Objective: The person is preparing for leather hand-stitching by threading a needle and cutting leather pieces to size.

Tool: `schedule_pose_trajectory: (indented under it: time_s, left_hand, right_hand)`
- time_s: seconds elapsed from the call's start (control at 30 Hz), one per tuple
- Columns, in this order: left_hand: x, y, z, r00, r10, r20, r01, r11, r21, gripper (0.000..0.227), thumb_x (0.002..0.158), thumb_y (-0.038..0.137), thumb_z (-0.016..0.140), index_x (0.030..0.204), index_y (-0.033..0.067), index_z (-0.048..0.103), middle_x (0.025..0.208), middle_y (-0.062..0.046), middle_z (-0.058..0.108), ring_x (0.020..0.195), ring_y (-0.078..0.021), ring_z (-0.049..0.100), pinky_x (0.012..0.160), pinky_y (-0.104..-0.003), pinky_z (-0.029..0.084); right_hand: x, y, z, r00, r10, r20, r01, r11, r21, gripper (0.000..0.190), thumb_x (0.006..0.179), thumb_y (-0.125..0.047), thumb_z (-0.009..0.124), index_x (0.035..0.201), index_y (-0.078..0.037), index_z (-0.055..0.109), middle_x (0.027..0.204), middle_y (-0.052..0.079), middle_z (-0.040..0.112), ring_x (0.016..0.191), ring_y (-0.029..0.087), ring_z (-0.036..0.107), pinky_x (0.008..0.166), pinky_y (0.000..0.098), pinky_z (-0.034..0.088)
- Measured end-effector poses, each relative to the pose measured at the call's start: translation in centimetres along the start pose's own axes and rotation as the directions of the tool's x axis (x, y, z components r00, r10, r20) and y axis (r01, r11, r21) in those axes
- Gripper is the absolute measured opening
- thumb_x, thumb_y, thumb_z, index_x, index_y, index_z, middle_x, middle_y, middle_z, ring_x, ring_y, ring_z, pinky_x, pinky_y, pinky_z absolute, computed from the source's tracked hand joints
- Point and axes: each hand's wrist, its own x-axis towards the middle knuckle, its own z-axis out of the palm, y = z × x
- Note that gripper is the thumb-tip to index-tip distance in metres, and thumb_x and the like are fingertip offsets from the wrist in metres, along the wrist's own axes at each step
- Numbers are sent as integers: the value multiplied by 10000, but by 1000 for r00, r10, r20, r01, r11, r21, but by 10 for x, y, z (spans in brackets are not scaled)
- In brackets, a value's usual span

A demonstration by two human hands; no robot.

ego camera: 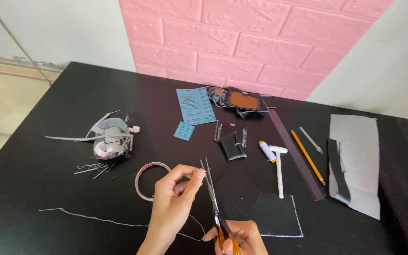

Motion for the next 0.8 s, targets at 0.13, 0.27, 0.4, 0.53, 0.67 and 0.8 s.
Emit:
schedule_pose_trajectory:
  time_s: [0.13, 0.27, 0.4, 0.53, 0.67, 0.8]
  left_hand:
    - [6, 4, -6, 999, -34, -22, 33, 998, -54, 207, 1007, 214, 707, 899, 41, 742, 588, 2, 341, 504, -97, 247, 478, -284, 178]
    - [8, 12, -14, 991, -105, -78, 98, 991, -91, 220, 992, 212, 691, 972, 3, 754, 833, -49, 616, 528, -121, 265, 527, -283, 280]
    - [14, 2, -21, 995, -84, -49, 77, 990, -117, 239, 998, 252, 694, 964, 19, 733, 622, -22, 412, 488, -99, 212, 471, -283, 176]
    - [14, 1, -22, 996, -71, -50, 63, 987, -149, 231, 1006, 229, 685, 944, 7, 710, 777, -30, 557, 497, -94, 215, 473, -275, 157]
    - [14, 5, -23, 996, -69, -62, 57, 982, -178, 228, 994, 216, 686, 920, 1, 707, 874, -59, 613, 498, -108, 234, 485, -266, 189]
    - [11, 7, -25, 996, -60, -67, 46, 982, -185, 244, 996, 233, 687, 928, 0, 710, 839, -39, 563, 498, -104, 224, 474, -270, 178]
  right_hand:
    - [3, 11, -1, 998, 8, -61, -17, 990, -139, 753, 784, -645, 687, 712, 76, 891, 418, 18, 510, 378, 88, 392, 406, 292, 290]
    - [3, 17, -9, 999, 29, 31, -24, 987, -159, 646, 814, -553, 743, 748, 69, 904, 445, 7, 473, 400, 88, 329, 423, 295, 236]
    - [8, 24, -15, 997, 26, 74, -7, 971, -237, 539, 857, -475, 747, 784, 24, 936, 475, -1, 532, 388, 78, 311, 401, 280, 215]
    - [9, 31, -18, 988, 27, 153, -1, 986, -167, 534, 845, -465, 781, 837, 52, 917, 483, -6, 530, 391, 52, 312, 396, 260, 209]
    - [10, 23, -9, 993, -67, 99, 92, 957, -275, 575, 833, -535, 769, 731, 14, 907, 457, -6, 555, 381, 56, 361, 376, 235, 237]
    - [11, 20, -4, 976, -185, 110, 212, 922, -324, 611, 862, -576, 728, 710, -8, 895, 437, -30, 557, 363, 34, 372, 351, 214, 238]
